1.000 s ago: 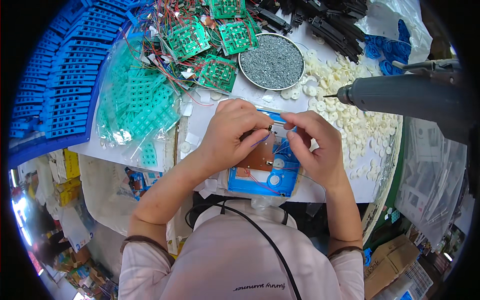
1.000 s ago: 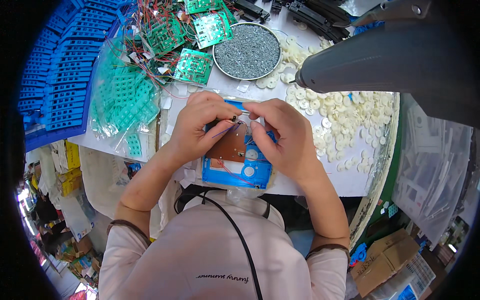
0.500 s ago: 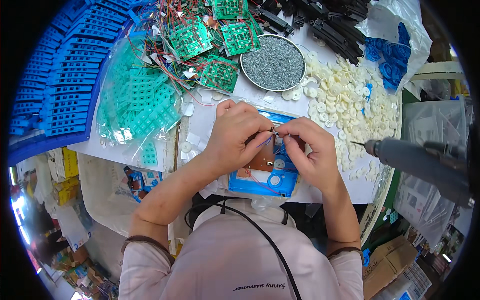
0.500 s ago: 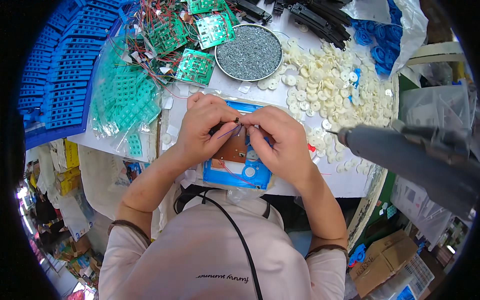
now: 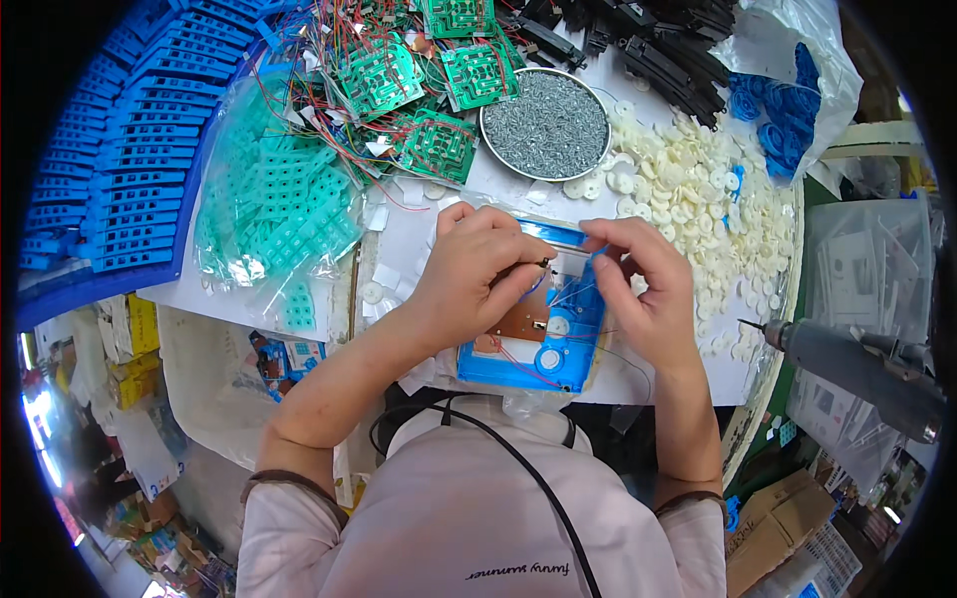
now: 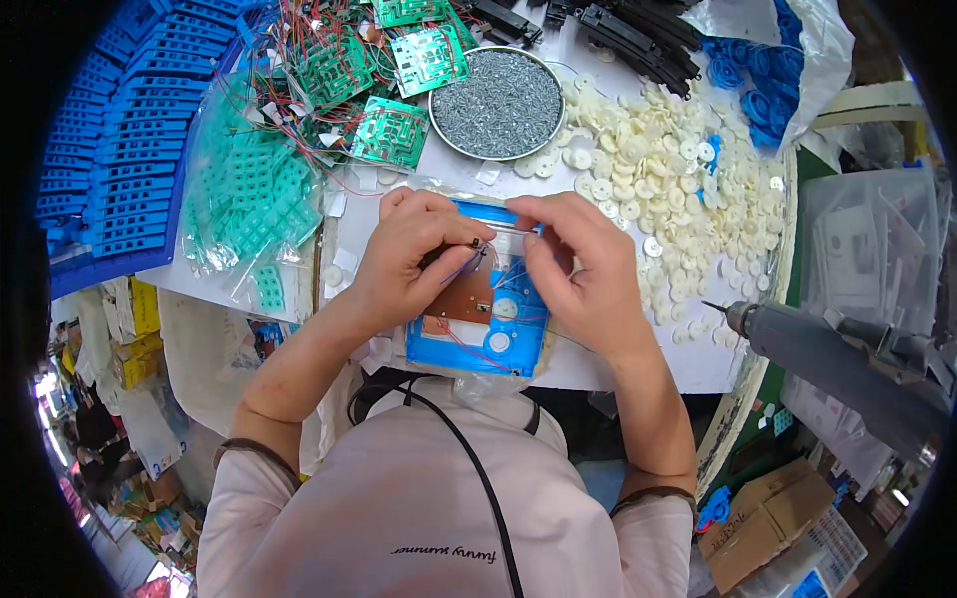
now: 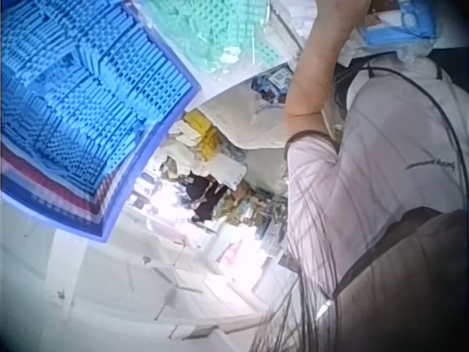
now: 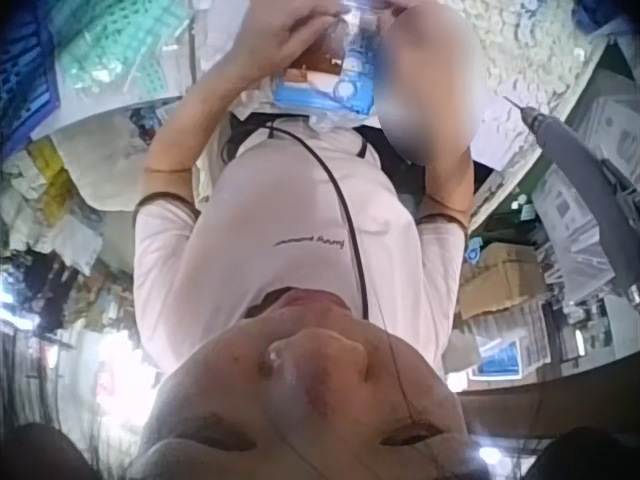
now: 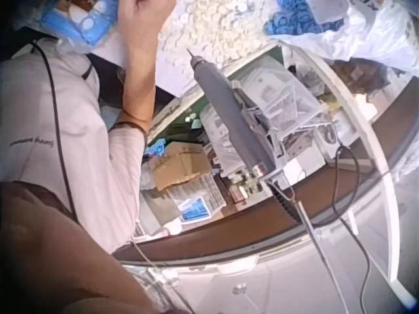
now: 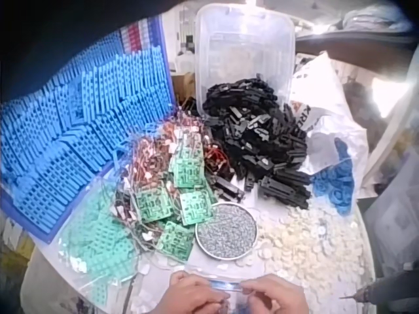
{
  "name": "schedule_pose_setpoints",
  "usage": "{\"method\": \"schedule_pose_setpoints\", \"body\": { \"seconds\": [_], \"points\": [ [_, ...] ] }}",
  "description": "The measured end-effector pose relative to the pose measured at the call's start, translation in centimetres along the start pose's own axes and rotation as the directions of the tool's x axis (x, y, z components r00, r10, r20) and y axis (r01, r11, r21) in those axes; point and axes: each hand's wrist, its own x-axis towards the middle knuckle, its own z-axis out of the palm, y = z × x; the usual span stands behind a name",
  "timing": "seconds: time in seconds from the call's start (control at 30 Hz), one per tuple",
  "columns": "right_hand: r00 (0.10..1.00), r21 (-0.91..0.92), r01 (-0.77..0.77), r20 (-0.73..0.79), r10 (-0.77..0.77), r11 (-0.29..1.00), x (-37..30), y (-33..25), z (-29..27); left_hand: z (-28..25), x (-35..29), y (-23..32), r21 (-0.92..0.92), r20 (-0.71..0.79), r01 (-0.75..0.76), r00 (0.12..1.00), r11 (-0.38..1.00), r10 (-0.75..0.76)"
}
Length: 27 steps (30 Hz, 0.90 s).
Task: Assemble electronic toys by placing circuit boards into plastic casings and fastening them with an electric screwdriver.
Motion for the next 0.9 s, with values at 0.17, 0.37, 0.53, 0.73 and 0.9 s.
{"method": "schedule_pose_setpoints", "body": {
  "seconds": [0.17,0.37,0.53,0.73,0.9],
  "points": [
    [0.992,0.023,-0.021,-0.124,0.023,1.0,0.5,0.8,-2.0,-0.9,0.2,0.2,-0.01,0.11,0.014,0.994,1.0,-0.013],
    [0.93,0.062,-0.075,-0.356,0.092,0.995,2.6,2.3,-4.3,-2.0,-0.1,0.0,0.108,0.19,-0.157,0.973,0.982,0.134],
    [0.839,-0.497,0.038,-0.455,-0.298,0.867,10.4,5.5,-4.5,-0.4,-1.6,-0.1,0.195,0.013,-0.229,0.973,0.954,0.231],
    [0.927,-0.941,-0.151,-0.241,-0.287,0.303,19.5,9.4,-3.2,-0.3,-1.8,1.0,0.14,-0.063,-0.125,0.989,0.982,0.134],
    [0.861,-0.826,-0.033,-0.31,-0.404,0.563,16.2,4.6,-3.9,0.9,-2.0,1.6,0.109,-0.159,-0.083,0.982,0.991,0.1]
  ]
}}
